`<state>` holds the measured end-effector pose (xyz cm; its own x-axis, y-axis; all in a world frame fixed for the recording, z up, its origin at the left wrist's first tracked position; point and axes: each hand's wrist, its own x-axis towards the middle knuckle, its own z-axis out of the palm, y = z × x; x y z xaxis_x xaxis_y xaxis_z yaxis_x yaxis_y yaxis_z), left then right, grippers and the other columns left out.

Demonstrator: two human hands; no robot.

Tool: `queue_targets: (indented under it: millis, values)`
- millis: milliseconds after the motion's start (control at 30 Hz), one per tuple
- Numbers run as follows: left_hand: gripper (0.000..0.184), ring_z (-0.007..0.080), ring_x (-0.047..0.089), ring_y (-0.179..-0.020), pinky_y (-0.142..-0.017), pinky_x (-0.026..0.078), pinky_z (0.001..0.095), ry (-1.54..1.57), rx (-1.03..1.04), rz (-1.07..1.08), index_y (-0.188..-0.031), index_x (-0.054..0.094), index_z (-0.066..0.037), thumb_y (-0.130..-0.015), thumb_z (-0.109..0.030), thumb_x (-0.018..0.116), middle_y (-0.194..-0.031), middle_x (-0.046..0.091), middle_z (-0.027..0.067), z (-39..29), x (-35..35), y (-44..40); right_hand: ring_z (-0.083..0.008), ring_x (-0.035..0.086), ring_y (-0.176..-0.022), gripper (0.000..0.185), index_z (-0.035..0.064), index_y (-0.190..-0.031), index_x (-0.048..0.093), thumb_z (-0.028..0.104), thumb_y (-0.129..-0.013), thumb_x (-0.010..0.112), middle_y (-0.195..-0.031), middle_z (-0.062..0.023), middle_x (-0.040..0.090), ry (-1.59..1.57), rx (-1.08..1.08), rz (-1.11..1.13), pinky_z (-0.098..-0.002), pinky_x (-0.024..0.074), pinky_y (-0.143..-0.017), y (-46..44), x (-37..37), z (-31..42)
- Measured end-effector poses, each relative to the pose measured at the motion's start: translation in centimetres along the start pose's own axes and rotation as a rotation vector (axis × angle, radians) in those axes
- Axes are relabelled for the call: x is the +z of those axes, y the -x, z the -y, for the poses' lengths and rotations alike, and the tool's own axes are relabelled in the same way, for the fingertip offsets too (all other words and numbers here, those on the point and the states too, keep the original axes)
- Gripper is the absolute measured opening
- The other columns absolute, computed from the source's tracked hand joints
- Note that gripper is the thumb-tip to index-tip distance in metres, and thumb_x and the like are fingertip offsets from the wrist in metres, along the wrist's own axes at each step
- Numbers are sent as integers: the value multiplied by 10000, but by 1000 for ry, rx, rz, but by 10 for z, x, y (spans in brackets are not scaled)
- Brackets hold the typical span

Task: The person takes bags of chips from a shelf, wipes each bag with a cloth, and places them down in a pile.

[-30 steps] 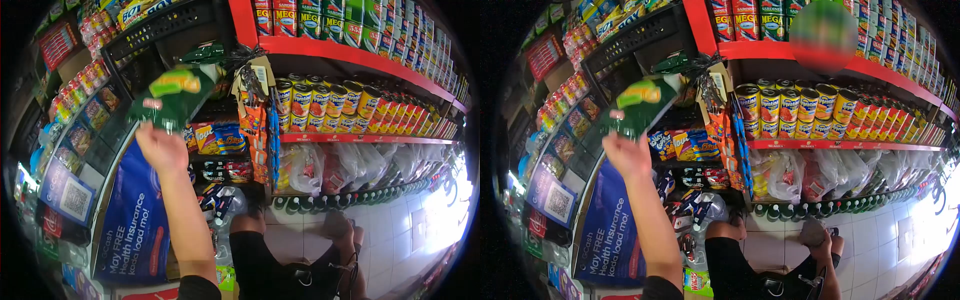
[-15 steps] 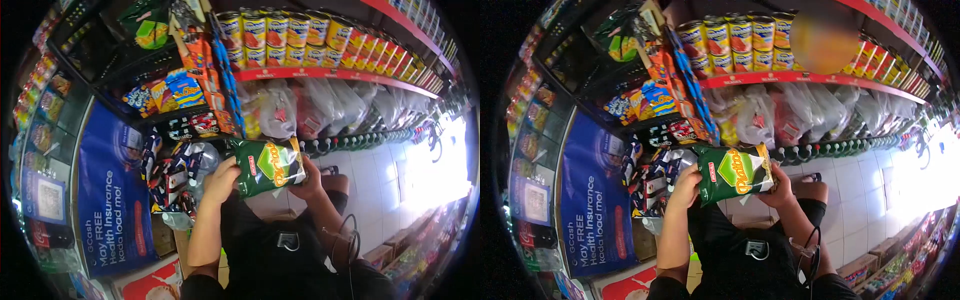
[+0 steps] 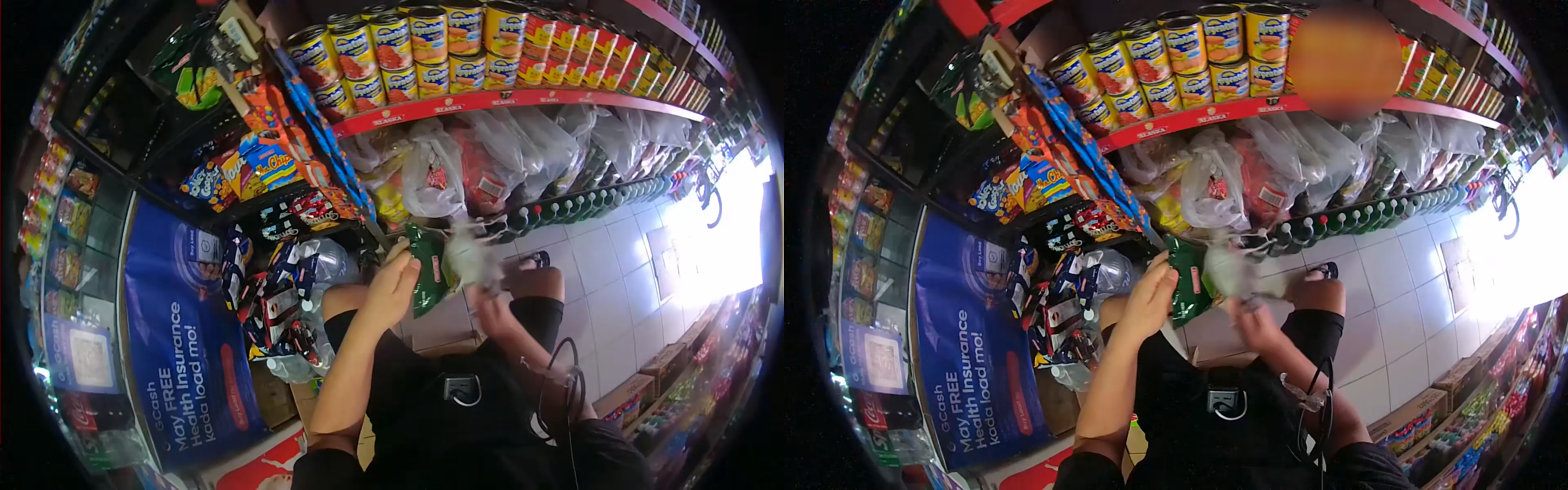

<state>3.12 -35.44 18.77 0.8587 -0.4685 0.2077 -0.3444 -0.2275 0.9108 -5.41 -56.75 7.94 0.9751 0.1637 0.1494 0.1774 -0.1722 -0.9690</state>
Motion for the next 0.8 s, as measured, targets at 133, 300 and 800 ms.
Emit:
queue_targets:
  millis: [133, 300, 800]
  values:
    - [242, 325, 595, -983, -872, 476, 379, -117, 75, 61, -1086, 625, 15, -955, -91, 452, -1125, 615, 186, 27, 23, 2, -425, 255, -1474, 685, 22, -1515, 354, 143, -876, 569, -1558, -228, 336, 426, -281, -208, -472, 208, -1205, -63, -3, 69]
    - [335, 417, 540, -1243, -1059, 415, 417, 0, -172, 124, -1227, 604, 1, -932, -113, 493, -1337, 553, 247, 30, 21, -2, -454, 211, -1489, 667, 119, -1487, 450, 179, -834, 571, -1602, -214, 282, 261, -161, -242, -550, 171, -1204, -66, -3, 77]
    - [306, 266, 611, -1126, -996, 455, 359, 259, -108, -77, -1219, 607, 28, -1013, -125, 440, -1201, 643, 142, 48, 21, 7, -436, 218, -1481, 627, 104, -1394, 561, 238, -785, 632, -1650, -153, 200, 455, -182, 2, -557, 135, -1221, -7, -1, 71]
